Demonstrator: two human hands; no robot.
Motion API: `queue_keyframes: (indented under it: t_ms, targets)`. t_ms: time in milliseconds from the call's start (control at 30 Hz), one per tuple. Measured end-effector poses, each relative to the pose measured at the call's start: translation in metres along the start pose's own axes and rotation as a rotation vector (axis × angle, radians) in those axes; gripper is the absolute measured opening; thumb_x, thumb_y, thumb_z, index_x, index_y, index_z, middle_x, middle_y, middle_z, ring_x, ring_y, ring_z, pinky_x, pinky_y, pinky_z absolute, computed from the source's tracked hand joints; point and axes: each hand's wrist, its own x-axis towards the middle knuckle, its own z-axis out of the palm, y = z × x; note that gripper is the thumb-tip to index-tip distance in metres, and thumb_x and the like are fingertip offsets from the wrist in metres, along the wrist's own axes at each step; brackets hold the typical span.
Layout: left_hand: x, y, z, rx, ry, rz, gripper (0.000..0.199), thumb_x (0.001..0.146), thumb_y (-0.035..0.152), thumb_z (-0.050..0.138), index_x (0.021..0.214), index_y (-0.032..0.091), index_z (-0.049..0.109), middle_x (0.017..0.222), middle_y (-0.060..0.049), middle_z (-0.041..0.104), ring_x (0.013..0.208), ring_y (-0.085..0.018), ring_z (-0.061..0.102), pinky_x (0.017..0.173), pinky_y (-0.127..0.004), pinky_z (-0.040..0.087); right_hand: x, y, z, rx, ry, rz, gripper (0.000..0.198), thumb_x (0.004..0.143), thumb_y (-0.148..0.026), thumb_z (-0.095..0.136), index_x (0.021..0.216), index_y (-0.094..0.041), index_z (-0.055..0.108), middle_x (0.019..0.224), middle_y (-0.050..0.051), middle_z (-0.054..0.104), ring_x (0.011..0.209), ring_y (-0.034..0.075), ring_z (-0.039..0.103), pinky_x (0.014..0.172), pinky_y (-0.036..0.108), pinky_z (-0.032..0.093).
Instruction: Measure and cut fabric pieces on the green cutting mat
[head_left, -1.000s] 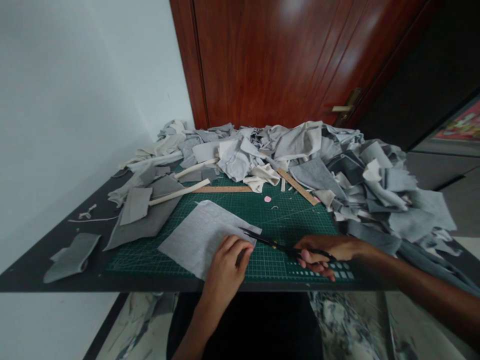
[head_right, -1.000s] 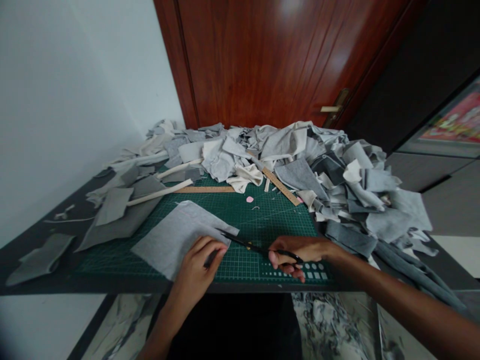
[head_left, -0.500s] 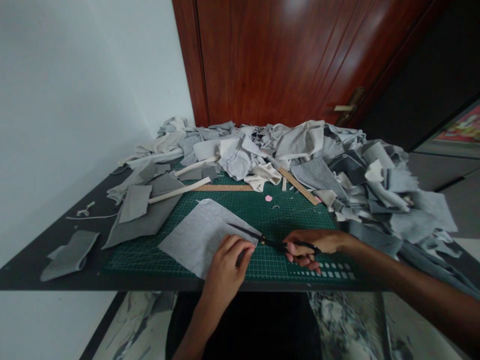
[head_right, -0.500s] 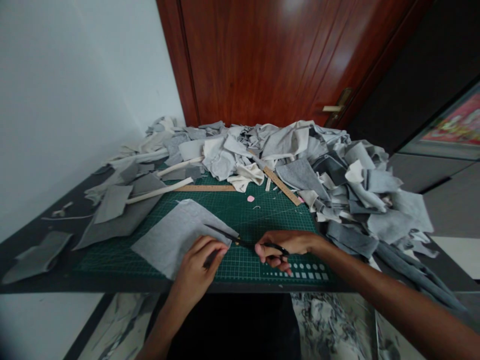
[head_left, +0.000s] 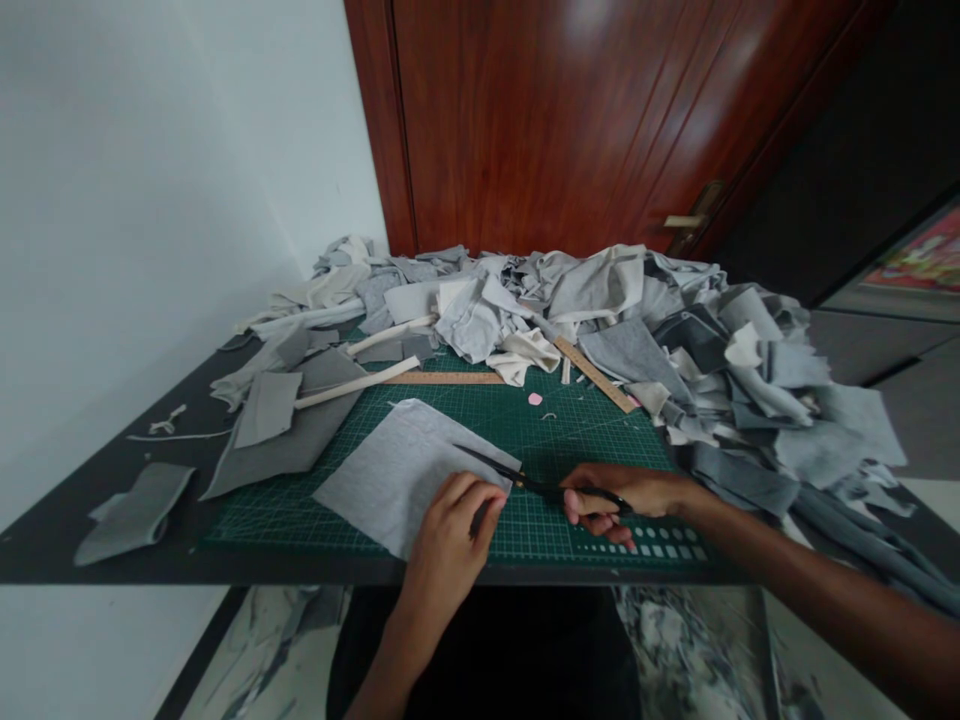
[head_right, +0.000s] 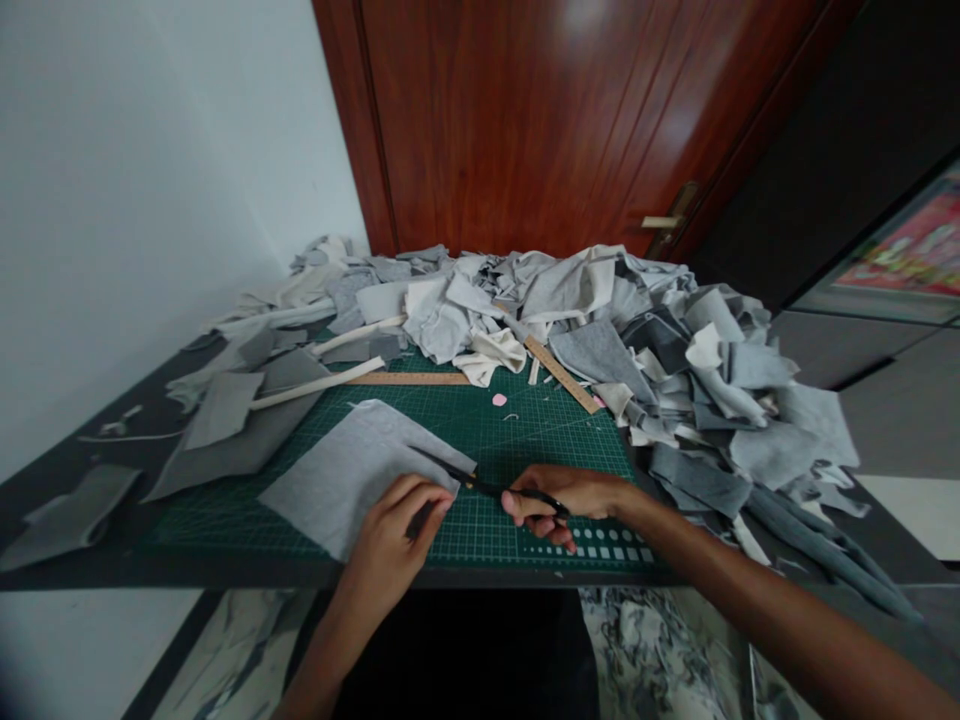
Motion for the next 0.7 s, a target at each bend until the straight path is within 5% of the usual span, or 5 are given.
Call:
queue_keyframes:
  t_ms: [700]
  targets:
    - [-0.0013,-0.0014,0.0016,0.005,-0.023,-0.020,0.015,0.103,0.023,0.055,0.094,0.023,0.067,0.097,-0.002,0.068,0.095,-0.019,0.065,0.087,-0.034,0.051,-0.0046,-0.0059,0.0035,-0.028,0.024,0.007,0.061,0.081,-0.071,0.073,0.068,-0.021,0.039,0.049,-0.012,0.039,0.037,0.003,0.039,0.034,0.014,0.039]
